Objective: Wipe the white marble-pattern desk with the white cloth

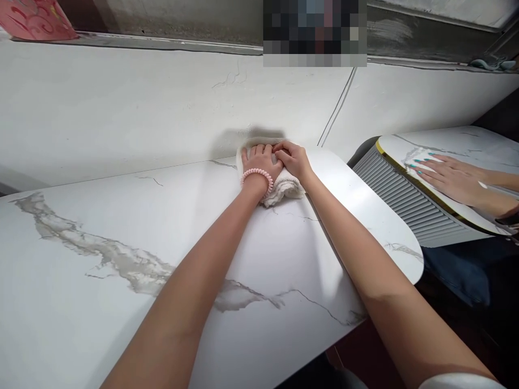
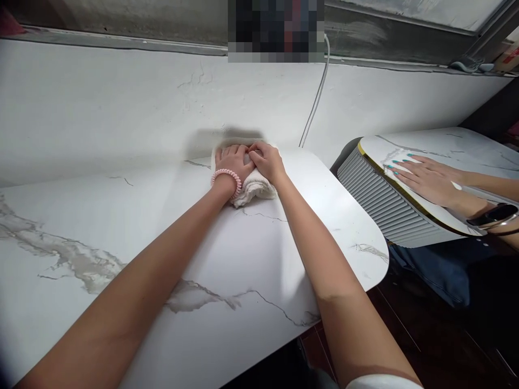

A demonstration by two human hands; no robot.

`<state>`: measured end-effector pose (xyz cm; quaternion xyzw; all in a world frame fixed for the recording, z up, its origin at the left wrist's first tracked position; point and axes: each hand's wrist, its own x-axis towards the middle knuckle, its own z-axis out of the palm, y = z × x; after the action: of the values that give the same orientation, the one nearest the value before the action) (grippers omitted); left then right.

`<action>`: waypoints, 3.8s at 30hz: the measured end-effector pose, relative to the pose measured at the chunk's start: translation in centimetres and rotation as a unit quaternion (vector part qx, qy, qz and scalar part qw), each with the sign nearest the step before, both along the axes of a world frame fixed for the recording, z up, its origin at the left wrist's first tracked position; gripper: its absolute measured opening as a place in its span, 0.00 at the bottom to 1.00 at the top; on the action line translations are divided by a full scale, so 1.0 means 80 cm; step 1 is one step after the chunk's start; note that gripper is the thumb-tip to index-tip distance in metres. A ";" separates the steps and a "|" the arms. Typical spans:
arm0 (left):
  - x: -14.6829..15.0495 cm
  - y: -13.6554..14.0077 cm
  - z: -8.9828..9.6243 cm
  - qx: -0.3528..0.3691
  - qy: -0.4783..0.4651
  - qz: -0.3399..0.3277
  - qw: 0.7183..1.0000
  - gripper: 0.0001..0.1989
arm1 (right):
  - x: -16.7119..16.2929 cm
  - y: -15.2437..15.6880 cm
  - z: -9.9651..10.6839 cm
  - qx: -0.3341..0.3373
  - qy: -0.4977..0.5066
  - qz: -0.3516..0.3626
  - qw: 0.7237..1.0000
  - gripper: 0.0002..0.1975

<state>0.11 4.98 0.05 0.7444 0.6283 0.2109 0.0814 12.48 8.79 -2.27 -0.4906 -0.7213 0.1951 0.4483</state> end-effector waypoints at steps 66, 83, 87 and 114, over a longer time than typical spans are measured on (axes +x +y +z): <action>0.109 -0.124 -0.003 0.009 0.030 -0.080 0.996 0.25 | 0.119 -0.142 0.015 0.002 -0.036 0.030 0.999 0.04; 0.113 0.003 -0.004 -0.006 0.040 -0.038 0.998 0.28 | 0.121 -0.005 0.010 0.016 -0.047 0.046 0.998 0.07; 0.122 0.019 -0.004 0.003 0.038 -0.034 0.999 0.27 | 0.128 0.014 0.011 0.013 -0.046 0.044 0.998 0.07; 0.173 -0.157 -0.001 -0.005 0.077 -0.071 0.995 0.28 | 0.186 -0.178 0.014 0.021 -0.057 0.049 0.997 0.08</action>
<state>13.94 -7.61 -0.02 0.8007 0.5794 0.1434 0.0516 27.35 -5.46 -1.15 -0.4553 -0.7730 0.1736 0.4062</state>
